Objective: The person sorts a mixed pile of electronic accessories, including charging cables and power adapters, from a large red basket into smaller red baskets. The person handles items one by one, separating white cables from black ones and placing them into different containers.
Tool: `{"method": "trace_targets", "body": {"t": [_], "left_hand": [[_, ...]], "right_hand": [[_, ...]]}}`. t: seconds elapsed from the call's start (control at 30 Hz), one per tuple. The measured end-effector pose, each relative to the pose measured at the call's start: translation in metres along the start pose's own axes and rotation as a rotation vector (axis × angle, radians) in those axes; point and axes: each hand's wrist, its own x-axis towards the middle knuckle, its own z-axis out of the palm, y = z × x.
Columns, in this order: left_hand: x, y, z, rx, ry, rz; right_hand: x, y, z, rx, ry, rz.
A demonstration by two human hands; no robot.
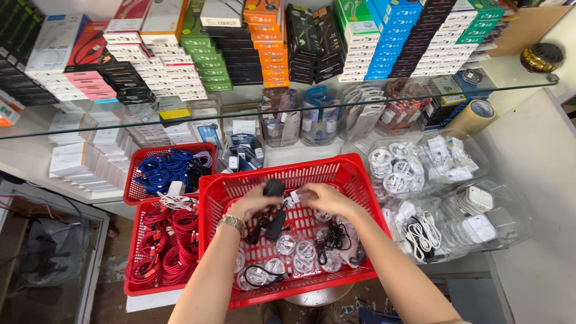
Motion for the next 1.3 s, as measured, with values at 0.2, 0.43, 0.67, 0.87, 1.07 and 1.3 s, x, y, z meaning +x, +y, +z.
{"method": "trace_targets", "body": {"t": [0.2,0.43,0.67,0.87,1.07,1.3], "left_hand": [[-0.043,0.121,-0.009,-0.374,-0.099,0.299],[-0.057,0.151,-0.018,-0.795,0.008,0.525],[-0.091,0.119,0.025,-0.599,-0.076,0.468],[-0.103,0.111,0.053,-0.523,-0.377,0.453],[-0.107,0.121,0.065,-0.564,-0.439,0.475],[-0.118,0.131,0.071,-0.568,-0.422,0.478]], "right_hand": [[0.023,-0.056,0.011,0.240,-0.061,-0.167],[0.007,-0.086,-0.009,0.188,-0.020,-0.069],[-0.008,-0.131,-0.060,0.174,-0.041,-0.215],[-0.014,-0.147,-0.081,0.603,0.040,-0.039],[-0.017,-0.139,-0.095,0.788,0.066,0.002],[-0.024,-0.139,-0.100,0.806,0.050,-0.027]]}}
